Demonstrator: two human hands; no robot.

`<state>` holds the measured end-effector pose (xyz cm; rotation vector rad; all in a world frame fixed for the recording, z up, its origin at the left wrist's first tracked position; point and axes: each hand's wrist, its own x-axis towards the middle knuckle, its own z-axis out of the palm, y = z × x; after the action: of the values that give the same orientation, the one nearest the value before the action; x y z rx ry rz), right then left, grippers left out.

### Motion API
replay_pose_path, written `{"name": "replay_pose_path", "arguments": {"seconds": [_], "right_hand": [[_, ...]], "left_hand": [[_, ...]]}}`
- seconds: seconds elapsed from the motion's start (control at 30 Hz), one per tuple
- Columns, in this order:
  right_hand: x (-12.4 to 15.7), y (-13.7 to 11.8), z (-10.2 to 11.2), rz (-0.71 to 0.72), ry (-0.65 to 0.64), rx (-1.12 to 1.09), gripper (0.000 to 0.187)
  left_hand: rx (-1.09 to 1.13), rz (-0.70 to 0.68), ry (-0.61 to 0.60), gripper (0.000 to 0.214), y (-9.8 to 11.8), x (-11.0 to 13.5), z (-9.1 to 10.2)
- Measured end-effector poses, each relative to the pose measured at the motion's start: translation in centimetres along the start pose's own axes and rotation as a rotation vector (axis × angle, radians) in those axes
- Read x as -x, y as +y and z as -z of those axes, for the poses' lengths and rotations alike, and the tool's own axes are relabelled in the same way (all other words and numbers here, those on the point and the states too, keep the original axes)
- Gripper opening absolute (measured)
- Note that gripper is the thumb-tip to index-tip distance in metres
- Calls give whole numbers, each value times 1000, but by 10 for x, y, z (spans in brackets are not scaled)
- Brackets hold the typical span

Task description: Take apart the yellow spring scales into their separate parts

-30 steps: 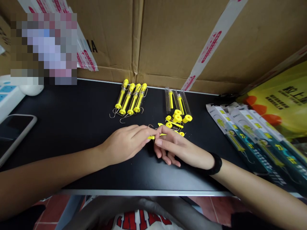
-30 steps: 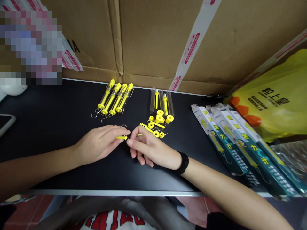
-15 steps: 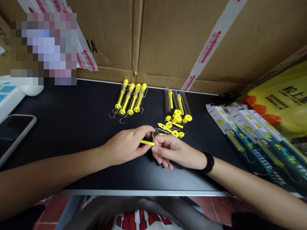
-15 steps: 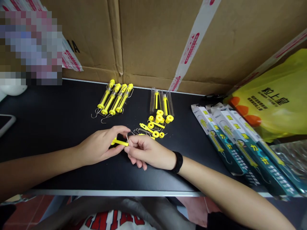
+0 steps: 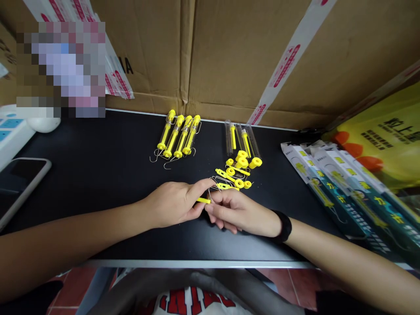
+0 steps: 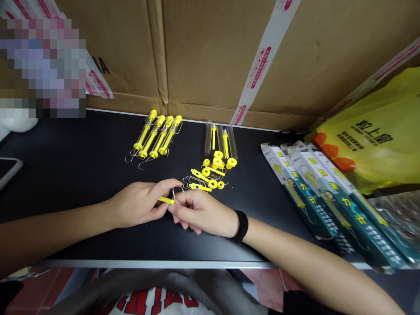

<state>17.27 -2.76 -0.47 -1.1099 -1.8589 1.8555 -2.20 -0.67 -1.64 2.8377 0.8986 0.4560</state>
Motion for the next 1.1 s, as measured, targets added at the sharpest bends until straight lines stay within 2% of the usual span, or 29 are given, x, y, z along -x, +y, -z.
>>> {"name": "replay_pose_path", "arguments": {"seconds": [0.2, 0.43, 1.1], "right_hand": [[1, -2, -3, -18, 39, 95, 44], [1, 2, 0, -10, -7, 126, 44], [1, 1, 1, -22, -51, 103, 43]], "left_hand": [[12, -2, -9, 37, 0, 0, 0], [-5, -48, -9, 48, -1, 2, -3], [-133, -124, 24, 37, 2, 1, 0]]}}
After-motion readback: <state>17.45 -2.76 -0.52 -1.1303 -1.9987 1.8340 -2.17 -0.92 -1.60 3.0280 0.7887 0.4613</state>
